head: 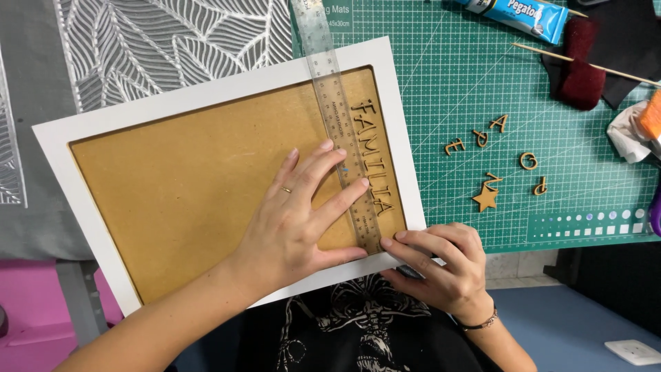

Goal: The person arranges wooden letters vertically on a framed board to spell 'FAMILIA', using a ruler to align them. They repeatedly adjust the letters and ruler, then briefly place a small doll on the board before removing it and rechecking alignment.

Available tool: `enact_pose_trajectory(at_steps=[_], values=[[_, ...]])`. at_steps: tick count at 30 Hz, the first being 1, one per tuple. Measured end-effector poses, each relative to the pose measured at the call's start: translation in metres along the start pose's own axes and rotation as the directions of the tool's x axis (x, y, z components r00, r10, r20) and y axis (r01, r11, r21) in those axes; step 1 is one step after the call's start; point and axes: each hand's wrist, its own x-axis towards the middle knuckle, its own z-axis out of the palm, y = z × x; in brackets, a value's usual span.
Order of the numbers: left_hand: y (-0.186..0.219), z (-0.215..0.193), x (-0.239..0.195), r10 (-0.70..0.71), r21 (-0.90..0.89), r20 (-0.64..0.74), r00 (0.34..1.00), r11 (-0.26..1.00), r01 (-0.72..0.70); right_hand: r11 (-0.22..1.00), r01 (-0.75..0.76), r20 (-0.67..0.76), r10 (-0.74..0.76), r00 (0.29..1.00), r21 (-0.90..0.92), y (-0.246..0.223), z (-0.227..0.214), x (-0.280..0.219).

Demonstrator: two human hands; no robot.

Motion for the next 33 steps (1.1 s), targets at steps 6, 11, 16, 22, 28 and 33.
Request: enact_pose_trajectory(at_steps=[6,11,16,22,28,33], values=[[0.0012,-0.0015,0.0001,0.004,0.01,-0.003,1.0,1.0,-0.004,1.0,0.016,-0.024,-0.016,1.0,-0.013,0.0007,0.0016,-0.0015],[0.0014,-0.0017,0.0001,0.011,0.016,-0.008,1.0,1.0,-0.011,1.0,0.021,-0.024,-0.021,0.999,-0.011,0.001,0.002,-0.0026],[0.0015,-0.0019,0.0002,0.015,0.01,-0.015,1.0,1.0,-0.015,1.0,0.013,-0.029,-0.014,0.999,-0.025,-0.0002,0.0016,-0.0015],[0.0023,-0.0021,0.0002,0.015,-0.002,-0.012,1.0,1.0,-0.015,1.0,0.023,-0.029,-0.023,0.999,-0.018,-0.0003,0.0003,-0.0013],[0.0029,-0.0026,-0.0001,0.005,-0.008,-0.014,1.0,1.0,-0.005,1.0,0.024,-0.035,-0.024,0.999,-0.001,-0.0024,-0.0019,0.0019],[0.0034,-0.0029,0.0003,0.012,-0.014,-0.022,1.0,1.0,-0.013,1.0,0.029,-0.041,-0.028,0.999,0.012,-0.0038,-0.0027,0.0034]])
